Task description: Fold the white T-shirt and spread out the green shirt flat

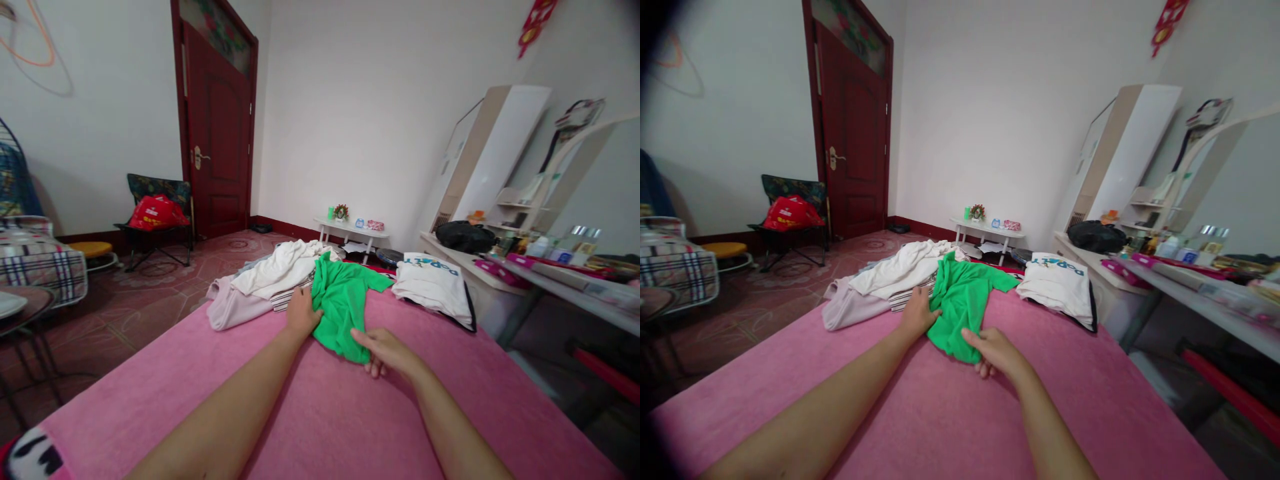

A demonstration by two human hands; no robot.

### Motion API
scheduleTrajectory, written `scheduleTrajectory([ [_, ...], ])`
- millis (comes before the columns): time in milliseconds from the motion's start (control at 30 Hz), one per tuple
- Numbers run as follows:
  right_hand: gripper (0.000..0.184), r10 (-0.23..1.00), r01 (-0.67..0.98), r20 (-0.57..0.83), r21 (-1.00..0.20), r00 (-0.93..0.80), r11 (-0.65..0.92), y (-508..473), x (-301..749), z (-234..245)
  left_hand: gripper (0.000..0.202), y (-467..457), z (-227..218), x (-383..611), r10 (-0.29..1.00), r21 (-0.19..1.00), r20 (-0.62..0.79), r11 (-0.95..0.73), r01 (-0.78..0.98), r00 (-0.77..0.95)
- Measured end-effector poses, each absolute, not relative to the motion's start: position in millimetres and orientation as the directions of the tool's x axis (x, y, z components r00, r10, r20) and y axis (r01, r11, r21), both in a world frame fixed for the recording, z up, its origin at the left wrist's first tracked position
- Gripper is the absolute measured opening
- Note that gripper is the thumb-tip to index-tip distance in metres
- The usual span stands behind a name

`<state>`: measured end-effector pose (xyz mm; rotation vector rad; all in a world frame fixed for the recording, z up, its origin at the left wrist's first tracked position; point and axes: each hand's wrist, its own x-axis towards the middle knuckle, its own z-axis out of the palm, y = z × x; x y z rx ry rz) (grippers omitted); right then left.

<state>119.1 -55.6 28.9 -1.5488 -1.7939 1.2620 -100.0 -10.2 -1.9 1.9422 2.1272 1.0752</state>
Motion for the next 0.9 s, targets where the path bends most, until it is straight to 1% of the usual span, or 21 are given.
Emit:
scheduleTrajectory([
  [67,0.033,0.94,0.581,-0.207,-0.814,-0.272,-0.012,-54,114,25,0.053,-17,8,-101,0.912,0.512,0.313,0.073,0.856,-0.265],
  [100,0.029,0.943,0.589,-0.194,-0.808,-0.269,0.002,-51,113,24,0.048,-19,12,-103,0.927,0.536,0.252,0.105,0.838,-0.278],
  [133,0.026,0.958,0.567,-0.143,-0.823,-0.249,0.025,-48,114,23,0.043,-20,16,-104,0.941,0.577,0.19,0.124,0.807,-0.28],
  [200,0.025,0.982,0.47,-0.025,-0.88,-0.189,0.068,-41,119,25,0.034,-18,22,-108,0.96,0.673,0.093,0.134,0.727,-0.263],
  [267,0.023,0.993,0.303,0.061,-0.949,-0.104,0.09,-36,123,31,0.028,-13,27,-111,0.977,0.753,0.037,0.112,0.648,-0.211],
  [333,0.02,0.999,0.081,0.052,-0.995,-0.012,0.053,-35,125,41,0.022,-9,31,-111,0.993,0.833,-0.01,0.071,0.548,-0.114],
  [367,0.021,1.0,-0.039,0.017,-0.999,0.017,0.018,-36,126,46,0.019,-8,33,-109,0.998,0.88,-0.028,0.052,0.473,-0.057],
  [433,0.024,0.998,-0.256,-0.057,-0.966,0.028,-0.048,-39,127,57,0.013,-8,40,-105,0.998,0.956,-0.039,0.024,0.292,0.047],
  [500,0.021,0.996,-0.399,-0.087,-0.915,0.032,-0.067,-42,131,66,0.022,-9,48,-102,0.992,0.998,-0.036,0.03,0.058,0.117],
  [567,0.015,0.991,-0.478,-0.08,-0.878,0.105,-0.02,-41,140,72,0.028,-10,56,-104,0.989,0.985,-0.037,0.06,-0.161,0.14],
  [633,0.01,0.971,-0.522,-0.065,-0.85,0.23,0.067,-37,153,75,0.025,-8,63,-110,0.992,0.945,-0.045,0.082,-0.316,0.122],
  [700,0.008,0.939,-0.542,-0.052,-0.827,0.339,0.15,-31,169,76,0.022,-7,68,-119,0.995,0.915,-0.046,0.08,-0.396,0.093],
  [767,0.005,0.903,-0.522,-0.027,-0.823,0.429,0.223,-25,183,77,0.023,-6,71,-127,0.997,0.89,-0.038,0.064,-0.451,0.068],
  [833,0.003,0.862,-0.492,-0.002,-0.822,0.507,0.287,-22,192,77,0.027,-6,73,-133,0.999,0.877,-0.019,0.031,-0.48,0.03],
  [900,0.008,0.824,-0.487,0.009,-0.803,0.567,0.344,-21,197,78,0.034,-6,73,-135,0.999,0.871,0.007,-0.027,-0.491,-0.044],
])
